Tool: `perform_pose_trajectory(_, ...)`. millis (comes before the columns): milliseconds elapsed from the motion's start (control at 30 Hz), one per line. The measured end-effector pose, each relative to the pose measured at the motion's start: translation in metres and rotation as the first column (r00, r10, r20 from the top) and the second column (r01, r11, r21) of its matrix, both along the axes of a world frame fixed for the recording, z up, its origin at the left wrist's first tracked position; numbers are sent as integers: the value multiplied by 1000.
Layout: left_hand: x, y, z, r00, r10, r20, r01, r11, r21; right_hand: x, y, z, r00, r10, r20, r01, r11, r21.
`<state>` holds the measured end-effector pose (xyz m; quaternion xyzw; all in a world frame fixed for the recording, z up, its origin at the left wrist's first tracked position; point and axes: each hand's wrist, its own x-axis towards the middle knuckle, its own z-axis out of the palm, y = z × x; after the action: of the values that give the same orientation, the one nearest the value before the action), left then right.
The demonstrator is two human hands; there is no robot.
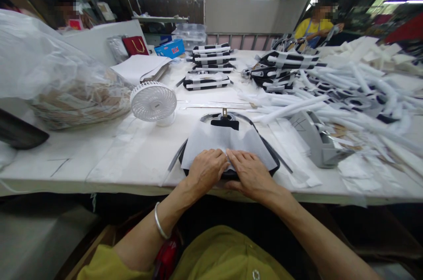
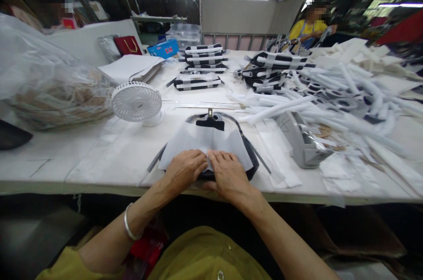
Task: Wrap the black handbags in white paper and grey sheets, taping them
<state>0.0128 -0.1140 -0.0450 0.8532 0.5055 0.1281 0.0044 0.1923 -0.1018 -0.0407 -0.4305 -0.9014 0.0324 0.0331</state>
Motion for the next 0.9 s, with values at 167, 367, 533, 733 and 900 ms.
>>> perform_pose_trajectory(167,-4,-3,-9,995,18,99,-16,1000,-22,2,1,-4,1000,15,-17,-15,1000,7)
perform_pose_trajectory(367,-7,-3,-16,963,1,270,-4,1000,11,3,-1,-4,999,9,-32,-9,1000,11)
perform_pose_trajectory(533,-8,-1,-19,964,-44,262,38,999,31,3,-1,-3,1000,10,-25,-10,1000,13)
perform_pose_trajectory(733,-7,-2,-20,973,-42,226,50,998,-29,5,0,-4,1000,27,8,-27,1000,6)
perform_pose_trajectory(900,-5,0,-22,985,-52,167,64,996,-66,3,1,-6,993,46,110,-47,999,8)
